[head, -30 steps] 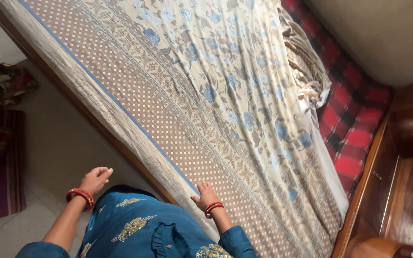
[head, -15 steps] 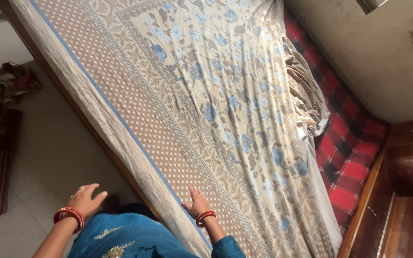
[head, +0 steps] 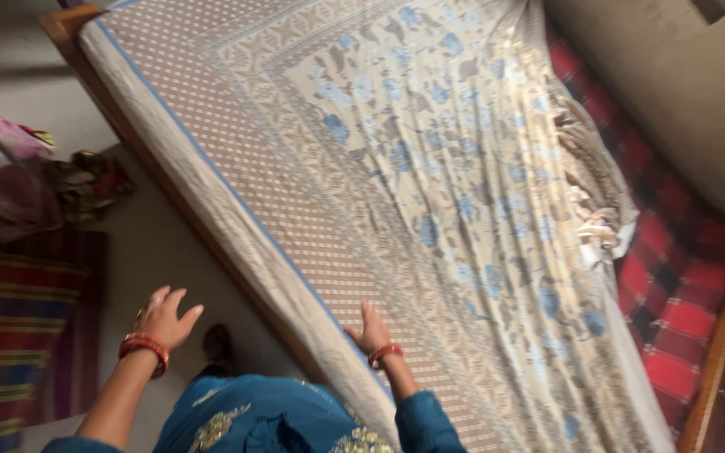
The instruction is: The person spreads a bedsheet over a mattress, tucks the edges into the bed frame, and gathers pillows from the floor.
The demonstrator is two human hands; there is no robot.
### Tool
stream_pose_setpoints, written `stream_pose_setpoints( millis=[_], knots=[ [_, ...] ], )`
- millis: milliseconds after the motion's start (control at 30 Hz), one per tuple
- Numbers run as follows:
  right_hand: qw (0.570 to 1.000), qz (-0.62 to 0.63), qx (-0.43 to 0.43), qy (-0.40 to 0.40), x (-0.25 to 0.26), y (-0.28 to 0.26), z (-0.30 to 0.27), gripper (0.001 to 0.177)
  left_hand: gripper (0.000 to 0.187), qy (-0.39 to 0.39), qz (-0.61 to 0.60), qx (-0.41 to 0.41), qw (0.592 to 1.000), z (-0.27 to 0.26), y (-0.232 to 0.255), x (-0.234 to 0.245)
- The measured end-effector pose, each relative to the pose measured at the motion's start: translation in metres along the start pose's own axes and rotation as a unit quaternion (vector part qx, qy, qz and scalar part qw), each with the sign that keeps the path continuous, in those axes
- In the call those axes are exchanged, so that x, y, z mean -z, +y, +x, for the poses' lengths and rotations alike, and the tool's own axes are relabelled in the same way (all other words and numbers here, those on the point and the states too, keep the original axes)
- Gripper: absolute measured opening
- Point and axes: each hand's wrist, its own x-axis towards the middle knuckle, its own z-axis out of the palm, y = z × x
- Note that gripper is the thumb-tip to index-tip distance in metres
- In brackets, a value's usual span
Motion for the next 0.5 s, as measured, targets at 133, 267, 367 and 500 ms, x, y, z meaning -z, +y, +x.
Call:
stream_pose_setpoints(
  millis=[133, 267, 367, 500],
  knots=[
    [0.997, 0.029, 0.06, 0.043, 0.003, -0.075, 0.071, 0.096, 0.067, 0.019, 0.02, -0.017, 0.999, 0.063, -0.015, 0.07],
    [0.992, 0.07, 0.099, 0.037, 0.007, -0.143, 0.107, 0.096, 0.067, 0.046, -0.012, -0.035, 0.998, 0.099, -0.038, 0.114],
    [0.992, 0.074, 0.103, 0.018, 0.016, -0.181, 0.134, 0.097, 0.067, 0.049, -0.024, -0.025, 0.998, 0.127, -0.046, 0.13],
    [0.995, 0.061, 0.08, 0.0, 0.013, -0.201, 0.179, 0.097, 0.068, 0.029, -0.02, -0.007, 0.999, 0.163, -0.063, 0.139]
  ],
)
